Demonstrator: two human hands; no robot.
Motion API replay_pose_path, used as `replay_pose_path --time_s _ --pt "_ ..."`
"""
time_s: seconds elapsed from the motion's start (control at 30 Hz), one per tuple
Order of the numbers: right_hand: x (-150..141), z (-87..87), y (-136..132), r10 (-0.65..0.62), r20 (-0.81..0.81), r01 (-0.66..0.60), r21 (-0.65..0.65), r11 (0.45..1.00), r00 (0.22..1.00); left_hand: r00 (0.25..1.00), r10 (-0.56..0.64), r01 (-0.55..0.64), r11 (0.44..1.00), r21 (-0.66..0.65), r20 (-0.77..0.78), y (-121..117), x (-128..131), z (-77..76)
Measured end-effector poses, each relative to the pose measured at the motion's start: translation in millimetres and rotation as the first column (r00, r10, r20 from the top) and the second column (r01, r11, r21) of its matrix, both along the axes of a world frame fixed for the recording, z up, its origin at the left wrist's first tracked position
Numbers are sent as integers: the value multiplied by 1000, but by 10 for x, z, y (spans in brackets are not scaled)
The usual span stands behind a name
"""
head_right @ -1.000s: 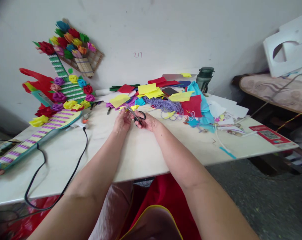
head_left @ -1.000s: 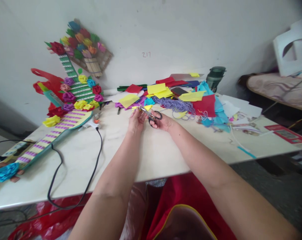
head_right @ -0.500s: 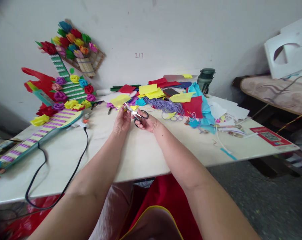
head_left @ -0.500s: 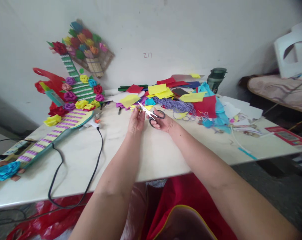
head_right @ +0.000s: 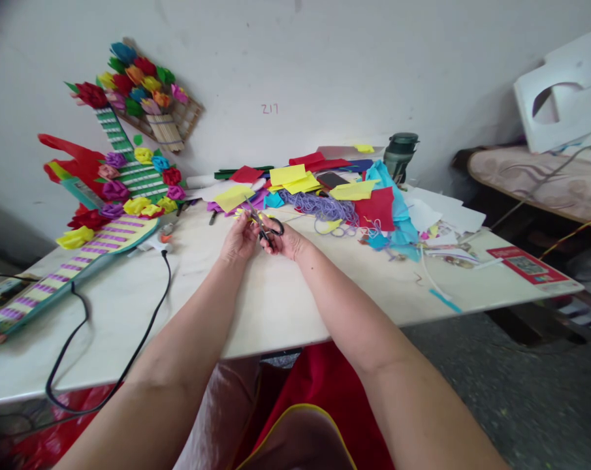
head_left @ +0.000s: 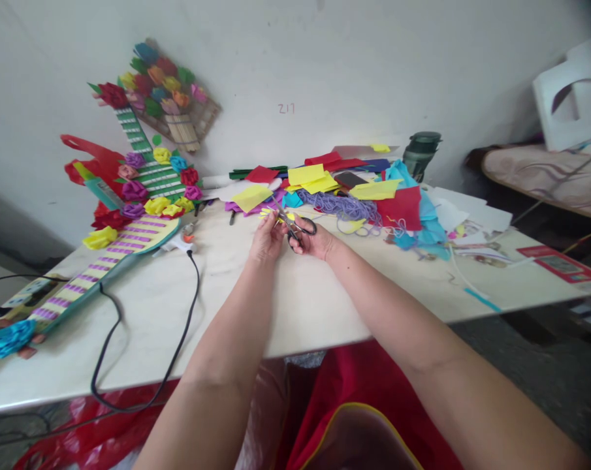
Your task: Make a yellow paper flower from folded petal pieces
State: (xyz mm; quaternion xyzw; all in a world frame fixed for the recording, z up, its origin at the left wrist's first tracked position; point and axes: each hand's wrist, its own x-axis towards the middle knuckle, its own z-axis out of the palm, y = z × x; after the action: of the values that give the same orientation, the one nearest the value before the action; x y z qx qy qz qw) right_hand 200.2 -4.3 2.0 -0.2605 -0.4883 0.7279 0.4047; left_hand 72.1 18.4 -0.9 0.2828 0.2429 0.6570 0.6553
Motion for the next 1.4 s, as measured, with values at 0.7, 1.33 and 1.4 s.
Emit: replay_pose_path --time_s 0.7,1.33,1.4 --pt "-133 13 -35 -194 -24 194 27 981 981 999 20 -21 999 29 29 38 -29 -36" --pt "-137 -16 -42 -261 -5 261 61 963 965 998 -18 25 994 105 -64 34 -34 -56" --pt "-144 -21 -45 -269 1 268 74 961 963 998 -10 16 996 92 -61 34 -34 -54"
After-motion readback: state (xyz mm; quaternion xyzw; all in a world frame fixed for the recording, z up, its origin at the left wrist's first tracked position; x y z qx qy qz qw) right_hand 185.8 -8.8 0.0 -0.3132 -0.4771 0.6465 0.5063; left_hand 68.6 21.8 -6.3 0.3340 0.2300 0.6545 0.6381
